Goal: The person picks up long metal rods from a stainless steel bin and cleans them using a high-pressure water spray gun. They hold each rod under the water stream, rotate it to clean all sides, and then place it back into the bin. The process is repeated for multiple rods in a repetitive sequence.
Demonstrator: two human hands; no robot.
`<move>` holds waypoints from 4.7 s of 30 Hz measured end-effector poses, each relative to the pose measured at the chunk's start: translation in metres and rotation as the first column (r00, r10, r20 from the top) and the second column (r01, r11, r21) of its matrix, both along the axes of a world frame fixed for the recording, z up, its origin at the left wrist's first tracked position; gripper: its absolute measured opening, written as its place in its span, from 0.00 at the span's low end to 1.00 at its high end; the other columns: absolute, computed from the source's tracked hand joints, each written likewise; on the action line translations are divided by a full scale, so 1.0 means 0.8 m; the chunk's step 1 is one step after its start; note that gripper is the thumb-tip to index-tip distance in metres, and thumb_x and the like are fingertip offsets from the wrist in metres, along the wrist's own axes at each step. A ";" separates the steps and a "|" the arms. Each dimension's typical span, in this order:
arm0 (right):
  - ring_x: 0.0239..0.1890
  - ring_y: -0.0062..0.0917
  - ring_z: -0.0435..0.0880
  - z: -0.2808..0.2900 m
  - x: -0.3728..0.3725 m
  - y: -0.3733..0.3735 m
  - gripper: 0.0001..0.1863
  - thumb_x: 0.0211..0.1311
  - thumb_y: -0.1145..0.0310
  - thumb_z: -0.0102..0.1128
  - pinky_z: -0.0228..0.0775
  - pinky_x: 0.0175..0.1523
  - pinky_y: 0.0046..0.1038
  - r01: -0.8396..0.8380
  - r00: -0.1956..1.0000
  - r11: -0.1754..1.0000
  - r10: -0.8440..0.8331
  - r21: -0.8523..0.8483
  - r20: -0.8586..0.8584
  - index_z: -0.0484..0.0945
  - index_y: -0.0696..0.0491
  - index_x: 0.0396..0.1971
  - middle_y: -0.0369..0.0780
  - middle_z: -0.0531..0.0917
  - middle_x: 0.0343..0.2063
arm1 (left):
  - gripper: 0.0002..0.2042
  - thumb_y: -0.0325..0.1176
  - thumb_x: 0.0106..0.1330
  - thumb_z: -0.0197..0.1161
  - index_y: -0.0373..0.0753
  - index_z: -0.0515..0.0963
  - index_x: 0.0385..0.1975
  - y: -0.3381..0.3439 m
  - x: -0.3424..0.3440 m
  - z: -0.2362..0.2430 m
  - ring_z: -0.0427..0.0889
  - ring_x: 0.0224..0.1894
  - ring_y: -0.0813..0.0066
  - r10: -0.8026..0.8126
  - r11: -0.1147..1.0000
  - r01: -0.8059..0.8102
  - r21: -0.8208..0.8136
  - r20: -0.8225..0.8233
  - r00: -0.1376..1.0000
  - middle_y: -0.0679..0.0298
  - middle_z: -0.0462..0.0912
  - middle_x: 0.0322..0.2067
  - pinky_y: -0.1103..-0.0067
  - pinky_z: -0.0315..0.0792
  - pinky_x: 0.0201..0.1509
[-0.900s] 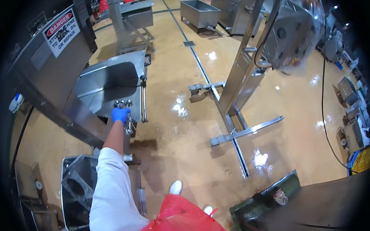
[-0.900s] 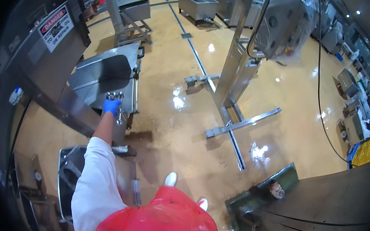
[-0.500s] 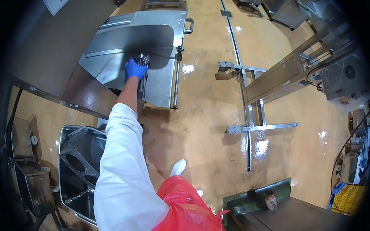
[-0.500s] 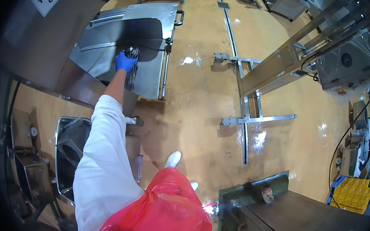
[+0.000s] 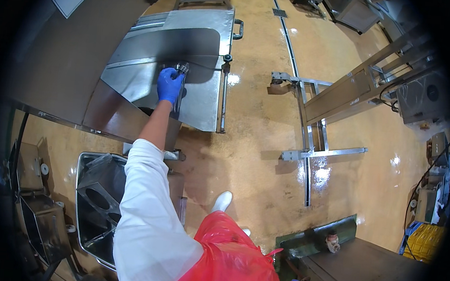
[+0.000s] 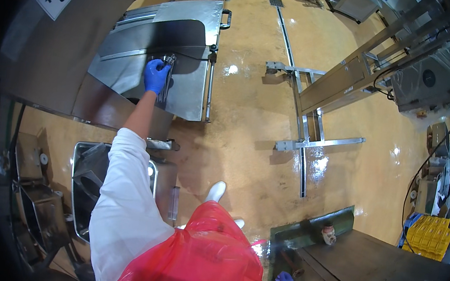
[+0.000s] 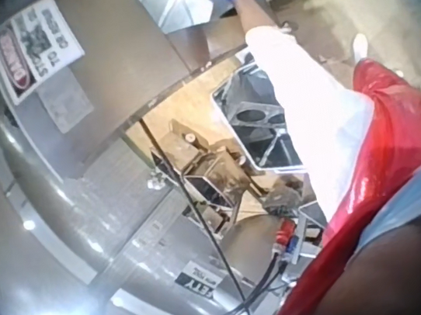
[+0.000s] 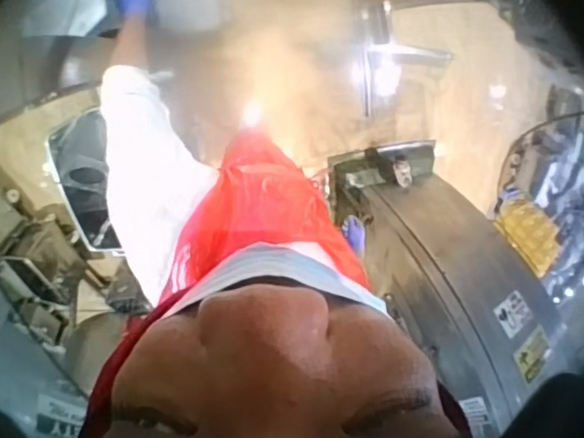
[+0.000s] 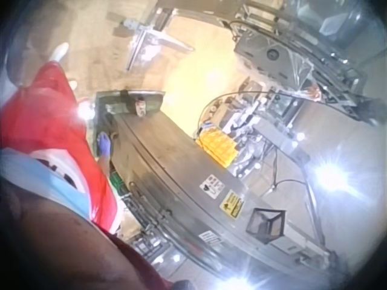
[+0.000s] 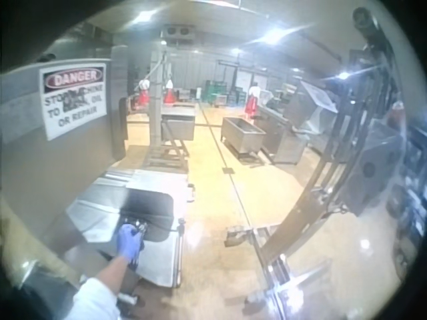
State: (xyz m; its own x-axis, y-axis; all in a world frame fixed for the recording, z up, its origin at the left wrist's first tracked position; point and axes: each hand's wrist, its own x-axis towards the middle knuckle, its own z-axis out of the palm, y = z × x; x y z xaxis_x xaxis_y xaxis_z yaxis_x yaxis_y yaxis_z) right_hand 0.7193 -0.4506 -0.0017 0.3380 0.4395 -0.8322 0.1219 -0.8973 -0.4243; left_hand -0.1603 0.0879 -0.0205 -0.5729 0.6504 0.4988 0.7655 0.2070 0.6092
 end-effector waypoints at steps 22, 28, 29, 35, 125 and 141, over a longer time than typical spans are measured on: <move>0.24 0.18 0.78 -0.044 -0.015 -0.043 0.11 0.67 0.66 0.61 0.66 0.27 0.22 0.024 0.997 0.999 -0.027 0.033 0.079 0.82 0.57 0.43 0.36 0.82 0.28 | 0.11 0.31 0.69 0.54 0.46 0.74 0.49 0.002 0.169 0.012 0.83 0.42 0.60 -0.497 0.839 0.301 -0.454 -0.410 0.765 0.60 0.80 0.39 0.63 0.75 0.42; 0.27 0.20 0.80 -0.059 -0.018 -0.078 0.11 0.67 0.67 0.60 0.72 0.31 0.24 -0.009 1.000 0.999 0.010 0.046 -0.013 0.82 0.58 0.41 0.37 0.82 0.29 | 0.12 0.30 0.68 0.53 0.48 0.72 0.50 -0.037 0.183 0.018 0.82 0.45 0.65 -0.687 0.669 0.323 -0.669 -0.391 0.612 0.63 0.78 0.41 0.64 0.73 0.45; 0.27 0.21 0.80 -0.061 -0.014 -0.087 0.11 0.67 0.67 0.60 0.73 0.31 0.24 -0.004 0.999 0.999 0.007 0.054 -0.050 0.82 0.59 0.41 0.38 0.82 0.29 | 0.12 0.30 0.68 0.53 0.48 0.72 0.49 -0.043 0.191 0.025 0.82 0.45 0.65 -0.716 0.639 0.354 -0.683 -0.361 0.597 0.64 0.78 0.41 0.64 0.73 0.45; 0.28 0.21 0.81 -0.043 -0.046 -0.068 0.11 0.67 0.67 0.59 0.73 0.32 0.23 -0.105 0.994 0.994 0.104 0.014 0.034 0.82 0.59 0.41 0.37 0.82 0.29 | 0.09 0.31 0.65 0.58 0.45 0.75 0.44 -0.076 0.184 0.032 0.83 0.44 0.62 -0.827 0.536 0.441 -0.720 -0.341 0.448 0.60 0.80 0.39 0.64 0.76 0.43; 0.35 0.16 0.80 -0.064 0.583 -0.779 0.08 0.65 0.68 0.63 0.74 0.40 0.27 0.487 0.788 0.317 -0.560 0.814 -0.254 0.82 0.57 0.36 0.36 0.85 0.30 | 0.11 0.44 0.68 0.57 0.44 0.81 0.33 -1.292 1.652 0.140 0.85 0.34 0.59 -0.676 -0.482 0.633 -0.606 -0.203 -0.708 0.60 0.85 0.30 0.65 0.79 0.34; 0.38 0.18 0.77 -0.054 0.605 -0.833 0.17 0.59 0.66 0.73 0.72 0.47 0.25 0.323 0.943 0.611 -0.271 0.723 -0.192 0.79 0.52 0.46 0.33 0.81 0.35 | 0.13 0.38 0.65 0.60 0.45 0.84 0.46 -1.300 1.716 0.201 0.85 0.46 0.52 -0.473 -0.308 0.188 -0.933 -0.021 -0.881 0.57 0.86 0.42 0.62 0.79 0.49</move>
